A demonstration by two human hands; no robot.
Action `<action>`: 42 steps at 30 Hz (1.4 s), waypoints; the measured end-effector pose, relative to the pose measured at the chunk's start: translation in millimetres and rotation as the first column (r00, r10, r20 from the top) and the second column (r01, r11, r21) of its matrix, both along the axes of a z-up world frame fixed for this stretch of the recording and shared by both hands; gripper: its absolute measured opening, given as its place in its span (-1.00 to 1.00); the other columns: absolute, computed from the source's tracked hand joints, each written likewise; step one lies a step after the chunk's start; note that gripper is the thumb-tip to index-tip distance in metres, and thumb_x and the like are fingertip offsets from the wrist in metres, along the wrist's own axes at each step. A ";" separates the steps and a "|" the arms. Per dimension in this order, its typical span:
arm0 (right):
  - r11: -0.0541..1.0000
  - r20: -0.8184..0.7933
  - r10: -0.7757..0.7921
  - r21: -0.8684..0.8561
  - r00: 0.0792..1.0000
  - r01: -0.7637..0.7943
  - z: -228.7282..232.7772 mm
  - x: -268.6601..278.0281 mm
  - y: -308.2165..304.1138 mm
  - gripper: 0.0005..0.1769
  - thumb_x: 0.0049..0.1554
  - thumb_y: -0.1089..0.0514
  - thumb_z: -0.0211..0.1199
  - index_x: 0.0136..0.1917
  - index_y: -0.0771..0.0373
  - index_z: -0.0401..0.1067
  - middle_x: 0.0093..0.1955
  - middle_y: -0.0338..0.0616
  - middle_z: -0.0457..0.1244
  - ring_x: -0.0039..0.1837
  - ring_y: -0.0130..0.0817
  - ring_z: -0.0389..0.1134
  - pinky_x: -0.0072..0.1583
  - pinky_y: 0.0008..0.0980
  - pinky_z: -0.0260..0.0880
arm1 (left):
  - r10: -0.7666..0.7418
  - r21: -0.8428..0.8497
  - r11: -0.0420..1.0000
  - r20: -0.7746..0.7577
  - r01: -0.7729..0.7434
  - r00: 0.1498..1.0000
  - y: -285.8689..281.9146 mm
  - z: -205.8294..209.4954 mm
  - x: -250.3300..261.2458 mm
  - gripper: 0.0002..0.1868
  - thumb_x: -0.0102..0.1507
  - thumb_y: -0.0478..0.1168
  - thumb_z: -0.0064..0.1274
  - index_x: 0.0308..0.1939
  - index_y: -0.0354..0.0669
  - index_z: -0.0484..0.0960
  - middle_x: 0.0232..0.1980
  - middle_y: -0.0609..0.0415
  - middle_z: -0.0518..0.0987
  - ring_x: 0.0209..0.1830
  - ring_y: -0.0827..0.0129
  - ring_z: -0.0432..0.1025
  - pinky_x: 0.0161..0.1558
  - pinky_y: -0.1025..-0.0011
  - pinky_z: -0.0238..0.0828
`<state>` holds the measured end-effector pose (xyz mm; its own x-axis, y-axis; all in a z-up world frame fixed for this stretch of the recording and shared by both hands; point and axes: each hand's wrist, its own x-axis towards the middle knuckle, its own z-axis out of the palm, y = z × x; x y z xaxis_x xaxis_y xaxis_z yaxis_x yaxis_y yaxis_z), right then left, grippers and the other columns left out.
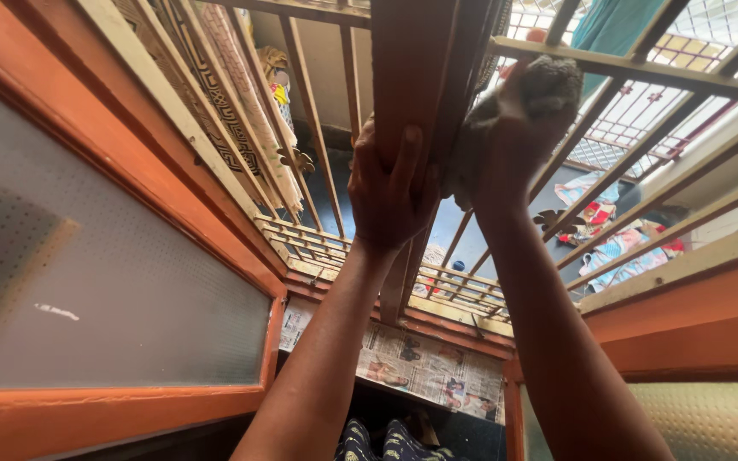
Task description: The person wipes the wooden window frame and metal grille with a cloth. They move the cloth along the frame edges and across the grille bars, then wipe the newspaper-covered sill. The person folds the cloth and continues wiping the frame and grille.
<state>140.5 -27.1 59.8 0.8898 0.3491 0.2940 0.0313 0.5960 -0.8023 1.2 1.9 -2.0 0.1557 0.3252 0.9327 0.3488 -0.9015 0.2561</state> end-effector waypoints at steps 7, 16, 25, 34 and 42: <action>0.818 0.758 -0.431 0.100 0.489 0.566 -26.2 7.2 7.6 -0.50 0.30 0.26 0.20 0.44 0.35 0.12 0.10 -0.03 0.33 0.04 -0.25 0.45 0.13 -0.24 0.52 | -0.021 -0.016 1.000 0.005 0.021 1.000 -3.5 1.0 -1.7 -0.31 0.44 -0.05 0.05 0.61 0.23 0.11 0.43 -0.30 0.24 0.46 -0.23 0.34 0.24 0.05 0.55; 0.804 0.653 -0.079 -0.406 0.754 0.435 -120.0 -16.4 -32.6 -0.59 0.18 0.37 -0.03 0.30 0.28 0.13 -0.14 -0.05 0.33 -0.14 -0.19 0.46 -0.13 -0.26 0.56 | -0.047 -0.013 0.999 0.002 0.047 0.999 -3.3 -1.7 -0.9 -0.24 0.40 -0.11 0.05 0.63 0.23 0.07 0.46 -0.32 0.20 0.42 -0.26 0.28 0.32 -0.03 0.47; 0.143 0.021 0.420 -0.989 0.907 -0.043 -183.0 -0.9 -99.5 -0.64 0.23 -0.02 0.21 0.25 0.09 0.30 -0.12 -0.11 0.31 -0.09 -0.26 0.38 0.03 -0.13 0.45 | -0.067 0.009 0.998 0.021 0.067 0.998 -5.7 -0.1 -2.5 -0.20 0.36 -0.18 0.04 0.63 0.24 0.04 0.45 -0.30 0.21 0.41 -0.25 0.29 0.32 0.02 0.49; 0.446 -0.361 0.377 -0.736 0.853 -0.509 -112.3 -55.9 -189.7 -0.42 0.18 -0.16 0.22 0.37 0.05 0.20 0.08 -0.23 0.23 0.10 -0.31 0.28 0.22 -0.09 0.36 | -0.094 -0.194 0.975 0.079 0.108 0.992 -57.9 -0.4 -13.3 -0.30 0.49 -0.29 -0.06 0.63 0.10 -0.03 0.52 -0.08 0.20 0.59 0.08 0.14 0.61 0.13 0.25; 0.481 -0.595 0.523 -0.386 0.611 -0.787 -92.4 -80.9 -231.2 -0.56 0.18 0.10 0.18 0.30 0.18 0.23 0.08 -0.15 0.28 0.09 -0.31 0.38 0.18 -0.14 0.46 | -0.436 -0.868 0.395 0.111 0.301 0.893 -206.7 -69.4 -77.9 -0.25 0.34 -0.22 0.17 0.52 -0.24 0.12 0.52 -0.31 0.09 0.50 -0.11 0.05 0.42 -0.06 0.03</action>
